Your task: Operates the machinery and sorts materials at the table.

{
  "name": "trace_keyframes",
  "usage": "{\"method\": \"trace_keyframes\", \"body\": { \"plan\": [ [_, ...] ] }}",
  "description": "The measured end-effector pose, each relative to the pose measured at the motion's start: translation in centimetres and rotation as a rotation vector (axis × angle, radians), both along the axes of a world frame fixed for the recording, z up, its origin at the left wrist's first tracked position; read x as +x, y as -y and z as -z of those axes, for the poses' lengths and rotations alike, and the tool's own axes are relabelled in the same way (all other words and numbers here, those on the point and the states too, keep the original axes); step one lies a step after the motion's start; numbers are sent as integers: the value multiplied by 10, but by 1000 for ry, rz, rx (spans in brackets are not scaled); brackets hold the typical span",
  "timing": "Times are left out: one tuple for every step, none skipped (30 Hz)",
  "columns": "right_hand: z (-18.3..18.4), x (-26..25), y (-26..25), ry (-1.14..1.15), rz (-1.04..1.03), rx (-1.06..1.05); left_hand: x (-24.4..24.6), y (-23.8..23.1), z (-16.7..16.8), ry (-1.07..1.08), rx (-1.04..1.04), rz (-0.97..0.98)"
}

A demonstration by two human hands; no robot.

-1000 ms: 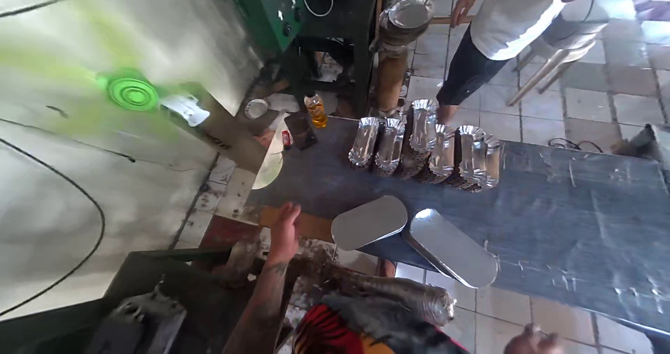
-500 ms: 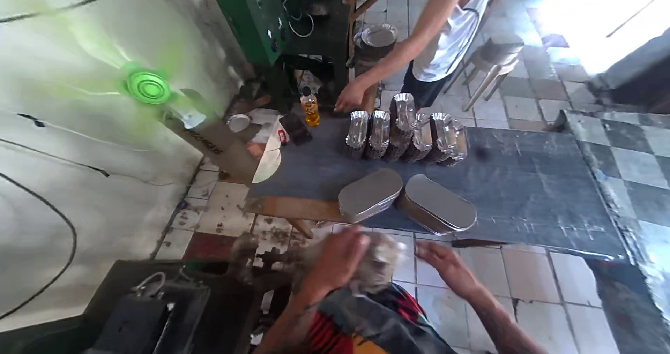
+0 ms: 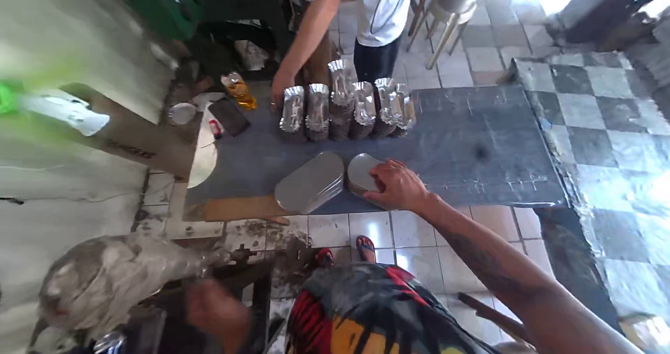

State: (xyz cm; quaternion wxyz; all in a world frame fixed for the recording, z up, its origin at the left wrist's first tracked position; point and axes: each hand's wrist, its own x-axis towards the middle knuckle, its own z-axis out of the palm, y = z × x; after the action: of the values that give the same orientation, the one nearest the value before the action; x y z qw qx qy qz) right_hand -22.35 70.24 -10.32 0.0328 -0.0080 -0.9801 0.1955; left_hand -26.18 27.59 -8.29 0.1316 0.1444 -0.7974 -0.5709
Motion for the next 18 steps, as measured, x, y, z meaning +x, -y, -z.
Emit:
{"method": "trace_keyframes", "body": {
  "plan": [
    [2,1,2,-7,-15,-5,20,-25,10,35,-33,108],
    [3,1,2,-20,-42,-23,31,-48,14,31,-28,234],
    [3,0,-2,-43,-73,-51,30,-70,14,-37,-18,374],
    [3,-1,-6,-63,-100,-91,21,-87,9,-119,-33,534],
    [3,0,-9,-79,-123,-141,5,-103,1,-193,-88,674],
    [2,0,-11,-86,-143,-187,-16,-120,-8,-247,-176,778],
    [1,-1,-14,-87,-164,-215,-38,-139,-16,-261,-302,856],
    [1,-3,-16,-85,-183,-230,-59,-157,-26,-192,-441,942],
    [2,-4,-18,-86,-193,-241,-78,-176,-37,-17,-595,1059],
    [2,-4,-18,-85,-194,-250,-97,-195,-39,121,-734,1164],
    [3,-3,-18,-88,-191,-257,-115,-209,-30,186,-834,1262],
    [3,-2,-18,-89,-188,-264,-132,-217,-18,238,-881,1368],
    [2,-2,-19,-86,-184,-272,-149,-220,-11,300,-844,1484],
    [1,-2,-19,-85,-180,-282,-164,-219,-10,366,-737,1596],
    [0,-2,-20,-78,-173,-301,-177,-217,-11,428,-617,1704],
    [-1,-1,-20,-58,-165,-325,-185,-215,-12,490,-525,1786],
    [-2,0,-20,-50,-159,-342,-190,-214,-15,550,-453,1841],
    [-1,0,-21,-63,-159,-345,-196,-215,-17,602,-393,1877]
  ]
}}
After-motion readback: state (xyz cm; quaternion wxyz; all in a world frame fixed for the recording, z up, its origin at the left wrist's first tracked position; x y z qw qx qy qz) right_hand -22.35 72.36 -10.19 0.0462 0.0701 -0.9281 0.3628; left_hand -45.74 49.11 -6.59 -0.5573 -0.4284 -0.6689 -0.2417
